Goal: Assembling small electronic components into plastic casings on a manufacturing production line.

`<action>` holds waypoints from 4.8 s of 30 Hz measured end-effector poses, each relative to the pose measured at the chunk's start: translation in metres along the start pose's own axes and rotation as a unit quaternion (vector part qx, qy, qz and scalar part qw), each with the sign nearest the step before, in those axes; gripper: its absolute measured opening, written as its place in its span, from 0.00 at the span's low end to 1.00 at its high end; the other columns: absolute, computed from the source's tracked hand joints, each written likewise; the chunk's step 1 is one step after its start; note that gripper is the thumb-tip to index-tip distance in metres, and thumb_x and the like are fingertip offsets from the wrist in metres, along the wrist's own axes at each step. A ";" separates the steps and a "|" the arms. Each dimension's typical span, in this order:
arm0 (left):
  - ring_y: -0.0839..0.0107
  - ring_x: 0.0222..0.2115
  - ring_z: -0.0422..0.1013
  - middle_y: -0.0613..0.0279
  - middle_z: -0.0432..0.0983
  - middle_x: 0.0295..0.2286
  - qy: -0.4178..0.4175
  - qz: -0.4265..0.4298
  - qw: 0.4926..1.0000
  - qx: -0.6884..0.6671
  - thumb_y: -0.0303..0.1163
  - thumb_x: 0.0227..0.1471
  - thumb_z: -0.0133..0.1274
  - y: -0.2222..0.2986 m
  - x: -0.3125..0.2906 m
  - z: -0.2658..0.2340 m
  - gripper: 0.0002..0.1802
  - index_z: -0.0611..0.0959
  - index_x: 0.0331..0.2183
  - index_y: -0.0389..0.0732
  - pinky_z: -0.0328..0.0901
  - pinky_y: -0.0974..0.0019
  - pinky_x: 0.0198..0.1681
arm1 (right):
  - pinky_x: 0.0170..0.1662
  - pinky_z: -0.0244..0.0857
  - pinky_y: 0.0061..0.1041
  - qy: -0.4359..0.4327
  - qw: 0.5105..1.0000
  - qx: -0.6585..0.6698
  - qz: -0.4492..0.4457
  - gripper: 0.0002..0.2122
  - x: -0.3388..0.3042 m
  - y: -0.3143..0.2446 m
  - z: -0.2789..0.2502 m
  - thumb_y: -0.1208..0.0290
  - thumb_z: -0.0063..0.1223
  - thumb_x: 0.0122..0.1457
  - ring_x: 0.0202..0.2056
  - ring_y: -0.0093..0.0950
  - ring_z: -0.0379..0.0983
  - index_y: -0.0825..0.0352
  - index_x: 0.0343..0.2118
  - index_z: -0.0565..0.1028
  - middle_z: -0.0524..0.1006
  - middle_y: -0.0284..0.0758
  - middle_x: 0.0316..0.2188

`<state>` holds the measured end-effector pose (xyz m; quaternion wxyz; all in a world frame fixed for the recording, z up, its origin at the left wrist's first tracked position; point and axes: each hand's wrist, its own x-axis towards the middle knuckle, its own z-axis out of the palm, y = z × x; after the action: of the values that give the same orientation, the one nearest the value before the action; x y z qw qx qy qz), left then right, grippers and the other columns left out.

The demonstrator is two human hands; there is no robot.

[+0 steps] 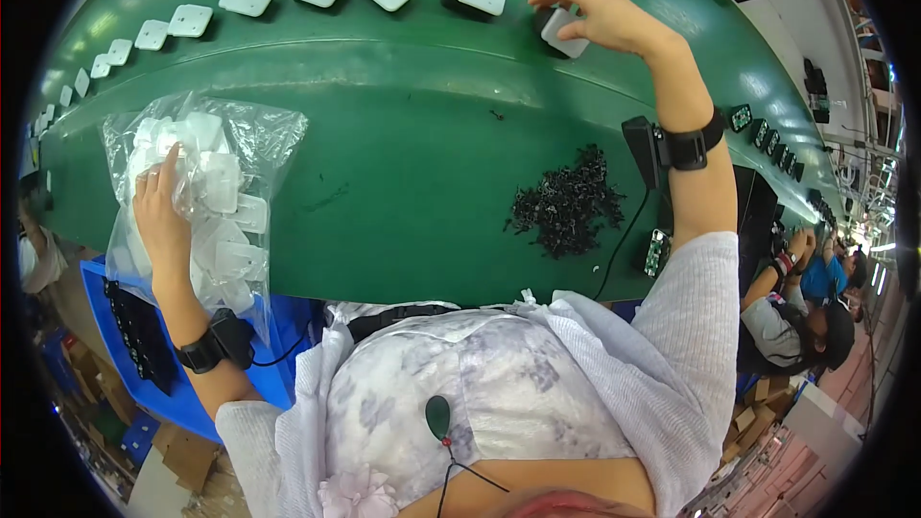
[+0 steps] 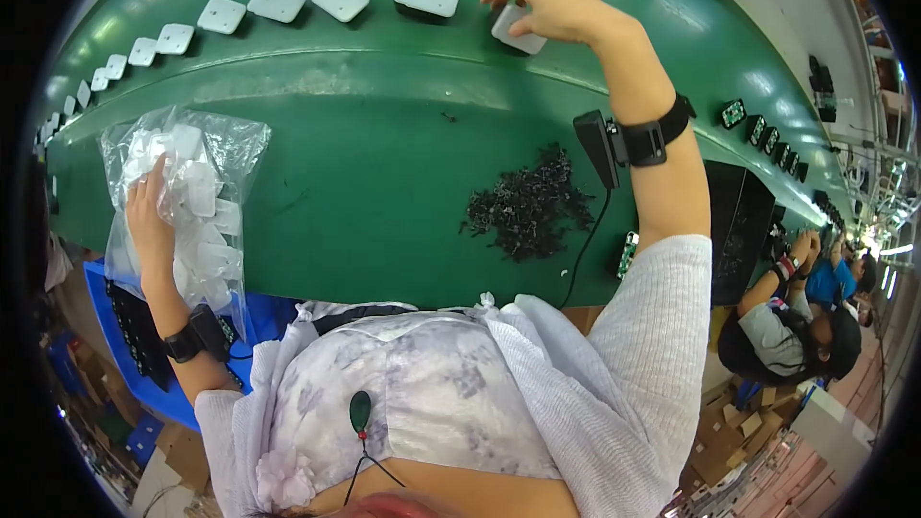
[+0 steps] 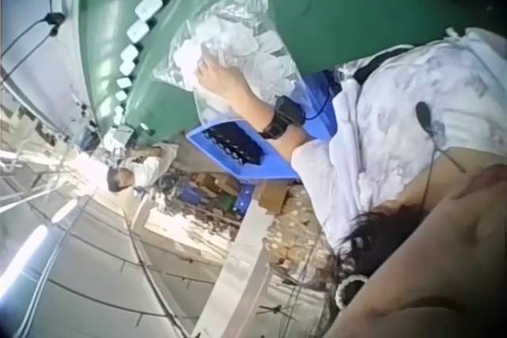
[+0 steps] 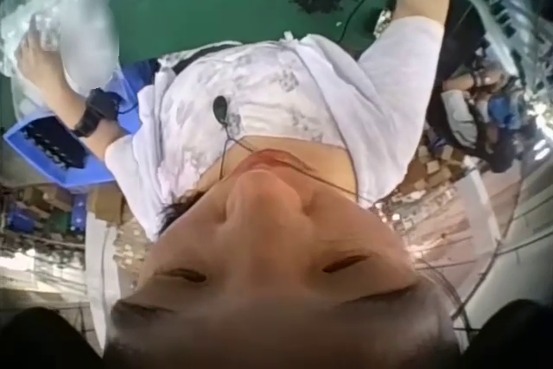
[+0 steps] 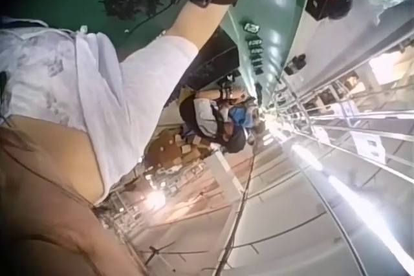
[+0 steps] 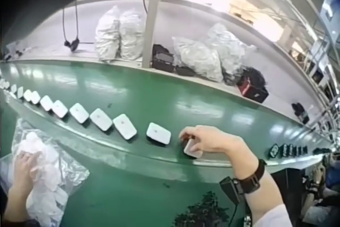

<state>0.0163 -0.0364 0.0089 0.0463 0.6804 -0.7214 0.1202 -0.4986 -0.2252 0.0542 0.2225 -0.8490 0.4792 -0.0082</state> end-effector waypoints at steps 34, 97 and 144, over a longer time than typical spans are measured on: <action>0.78 0.20 0.68 0.63 0.69 0.27 -0.061 -0.043 0.717 -0.693 0.19 0.50 0.53 0.230 0.009 -0.021 0.09 0.81 0.36 0.36 0.63 0.75 0.21 | 0.39 0.67 0.23 0.177 0.936 0.302 0.028 0.07 -0.057 -0.102 0.104 0.80 0.54 0.53 0.32 0.28 0.72 0.71 0.35 0.72 0.74 0.36 0.30; 0.74 0.31 0.72 0.60 0.68 0.34 -0.069 -0.023 0.554 -0.829 0.21 0.54 0.50 0.245 -0.006 0.018 0.05 0.72 0.34 0.30 0.71 0.72 0.35 | 0.28 0.57 0.14 0.180 0.832 0.517 0.092 0.06 -0.081 -0.150 0.157 0.74 0.58 0.55 0.25 0.13 0.63 0.67 0.28 0.71 0.69 0.26 0.22; 0.51 0.41 0.64 0.49 0.68 0.40 0.058 0.160 0.940 -0.295 0.34 0.39 0.64 0.243 0.025 0.037 0.35 0.70 0.50 0.38 0.60 0.55 0.44 | 0.50 0.61 0.21 0.398 0.801 0.443 0.070 0.11 -0.160 -0.052 0.107 0.77 0.52 0.57 0.46 0.22 0.67 0.73 0.43 0.72 0.72 0.37 0.44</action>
<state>-0.2231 -0.0588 -0.0479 0.2669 0.5033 -0.8202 -0.0524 -0.5182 -0.0320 0.0100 0.3641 -0.5444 0.5280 -0.5407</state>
